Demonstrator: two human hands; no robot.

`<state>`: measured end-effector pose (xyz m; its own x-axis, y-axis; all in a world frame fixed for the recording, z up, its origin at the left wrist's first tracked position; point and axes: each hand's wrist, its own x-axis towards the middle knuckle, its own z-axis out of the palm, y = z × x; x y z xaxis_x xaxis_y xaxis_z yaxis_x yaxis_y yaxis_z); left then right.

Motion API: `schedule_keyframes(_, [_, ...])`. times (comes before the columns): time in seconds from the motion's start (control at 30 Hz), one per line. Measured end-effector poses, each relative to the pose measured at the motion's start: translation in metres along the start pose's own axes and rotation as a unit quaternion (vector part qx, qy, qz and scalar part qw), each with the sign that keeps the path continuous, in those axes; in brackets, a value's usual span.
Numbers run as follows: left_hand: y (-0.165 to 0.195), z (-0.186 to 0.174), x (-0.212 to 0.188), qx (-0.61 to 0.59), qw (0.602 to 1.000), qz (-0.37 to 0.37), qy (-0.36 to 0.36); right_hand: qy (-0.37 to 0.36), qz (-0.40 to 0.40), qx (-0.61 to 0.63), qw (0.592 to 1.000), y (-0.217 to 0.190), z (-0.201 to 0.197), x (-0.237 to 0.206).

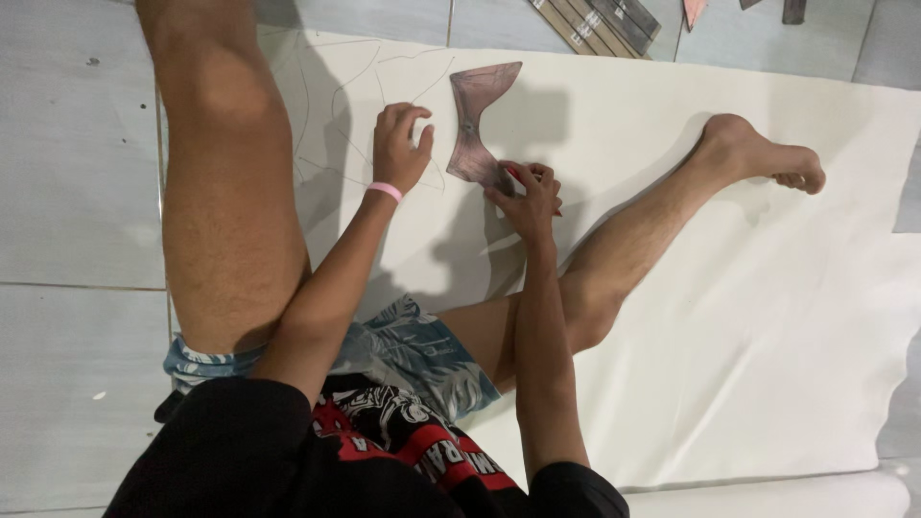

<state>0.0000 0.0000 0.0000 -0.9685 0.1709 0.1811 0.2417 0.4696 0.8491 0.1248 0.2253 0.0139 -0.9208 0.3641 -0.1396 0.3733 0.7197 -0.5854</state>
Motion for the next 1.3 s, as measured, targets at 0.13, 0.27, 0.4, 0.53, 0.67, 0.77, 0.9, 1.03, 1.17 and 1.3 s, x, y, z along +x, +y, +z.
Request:
schedule_keyframes(0.13, [-0.007, -0.024, -0.002, -0.022, 0.999, 0.021, 0.033, -0.023, 0.014, -0.003, 1.000, -0.021, 0.006, 0.010])
schedule_keyframes(0.27, [0.011, -0.042, -0.008, -0.014, 0.997, 0.031, 0.062, 0.003, -0.021, -0.014, 1.000, -0.029, 0.013, 0.009])
schedule_keyframes(0.4, [0.062, -0.056, -0.011, -0.057, 0.993, 0.073, 0.073, 0.017, -0.023, -0.025, 0.999, -0.024, 0.016, 0.003])
schedule_keyframes(0.53, [0.123, -0.093, -0.019, -0.108, 0.985, 0.127, 0.051, 0.031, -0.032, 0.005, 0.999, -0.018, 0.012, -0.007])
schedule_keyframes(0.67, [0.157, -0.169, -0.043, -0.072, 0.954, 0.277, 0.087, 0.077, -0.077, -0.004, 0.994, -0.022, 0.003, -0.026])
schedule_keyframes(0.77, [0.128, -0.255, -0.057, 0.102, 0.911, 0.366, 0.159, 0.105, -0.081, -0.022, 0.991, -0.026, 0.000, -0.037])
schedule_keyframes(0.9, [0.074, -0.345, -0.097, 0.208, 0.898, 0.285, 0.264, 0.153, -0.091, -0.023, 0.984, -0.033, -0.004, -0.050])
schedule_keyframes(1.03, [0.073, -0.347, -0.200, 0.214, 0.921, 0.063, 0.319, 0.094, -0.031, -0.010, 0.995, -0.028, -0.015, -0.084])
schedule_keyframes(1.17, [0.071, -0.255, -0.160, 0.028, 0.949, -0.063, 0.308, 0.174, -0.078, -0.028, 0.981, -0.036, -0.011, -0.108])
schedule_keyframes(1.3, [0.097, -0.155, 0.037, -0.265, 0.908, -0.208, 0.249, 0.218, -0.053, -0.064, 0.972, -0.047, 0.006, -0.102])
